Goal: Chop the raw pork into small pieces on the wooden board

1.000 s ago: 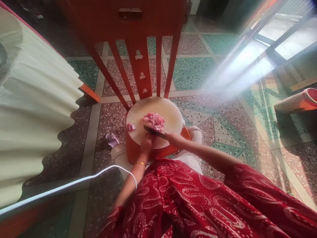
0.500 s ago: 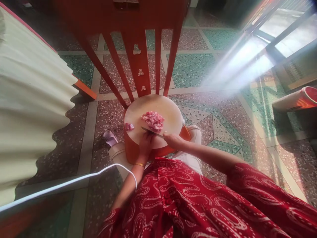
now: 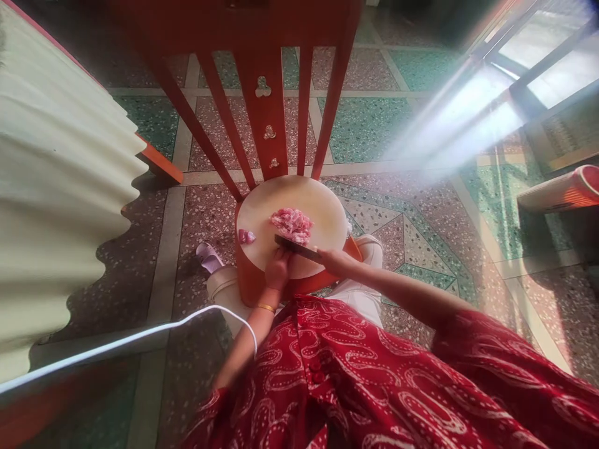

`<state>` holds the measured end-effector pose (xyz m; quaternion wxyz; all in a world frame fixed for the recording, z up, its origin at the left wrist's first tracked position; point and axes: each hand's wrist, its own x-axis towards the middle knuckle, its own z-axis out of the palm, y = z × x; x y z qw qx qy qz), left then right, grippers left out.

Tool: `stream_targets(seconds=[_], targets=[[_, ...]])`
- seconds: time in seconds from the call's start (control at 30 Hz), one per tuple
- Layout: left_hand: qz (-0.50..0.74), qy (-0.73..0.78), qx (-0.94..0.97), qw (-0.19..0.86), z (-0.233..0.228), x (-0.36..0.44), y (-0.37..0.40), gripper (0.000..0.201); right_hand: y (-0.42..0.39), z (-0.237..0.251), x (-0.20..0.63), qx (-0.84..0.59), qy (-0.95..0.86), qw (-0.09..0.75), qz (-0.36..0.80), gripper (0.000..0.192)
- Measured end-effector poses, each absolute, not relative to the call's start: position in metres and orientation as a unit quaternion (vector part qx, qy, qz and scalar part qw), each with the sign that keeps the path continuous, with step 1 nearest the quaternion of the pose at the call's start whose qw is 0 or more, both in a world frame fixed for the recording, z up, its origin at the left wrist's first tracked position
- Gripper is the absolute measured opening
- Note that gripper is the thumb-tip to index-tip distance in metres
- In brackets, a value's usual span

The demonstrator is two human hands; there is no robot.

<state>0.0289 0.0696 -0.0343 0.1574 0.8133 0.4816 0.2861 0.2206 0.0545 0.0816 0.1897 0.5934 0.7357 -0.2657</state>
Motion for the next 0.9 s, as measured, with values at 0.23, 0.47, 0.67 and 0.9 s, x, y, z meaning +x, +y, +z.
stream_targets(seconds=[0.23, 0.47, 0.67, 0.9], targets=[[0.304, 0.500, 0.803, 0.115, -0.032, 0.026, 0.066, 0.020, 0.048, 0.095, 0.216, 0.594, 0.749, 0.188, -0.227, 0.032], [0.321, 0.513, 0.785, 0.133, -0.041, 0.025, 0.062, 0.023, 0.038, 0.092, 0.214, 0.581, 0.752, 0.190, -0.249, 0.042], [0.316, 0.497, 0.793, 0.155, -0.041, 0.025, 0.067, 0.021, 0.055, 0.085, 0.191, 0.583, 0.745, 0.193, -0.261, 0.036], [0.287, 0.507, 0.800, 0.143, -0.036, 0.028, 0.069, 0.022, 0.093, 0.073, 0.157, 0.576, 0.756, 0.131, -0.282, 0.033]])
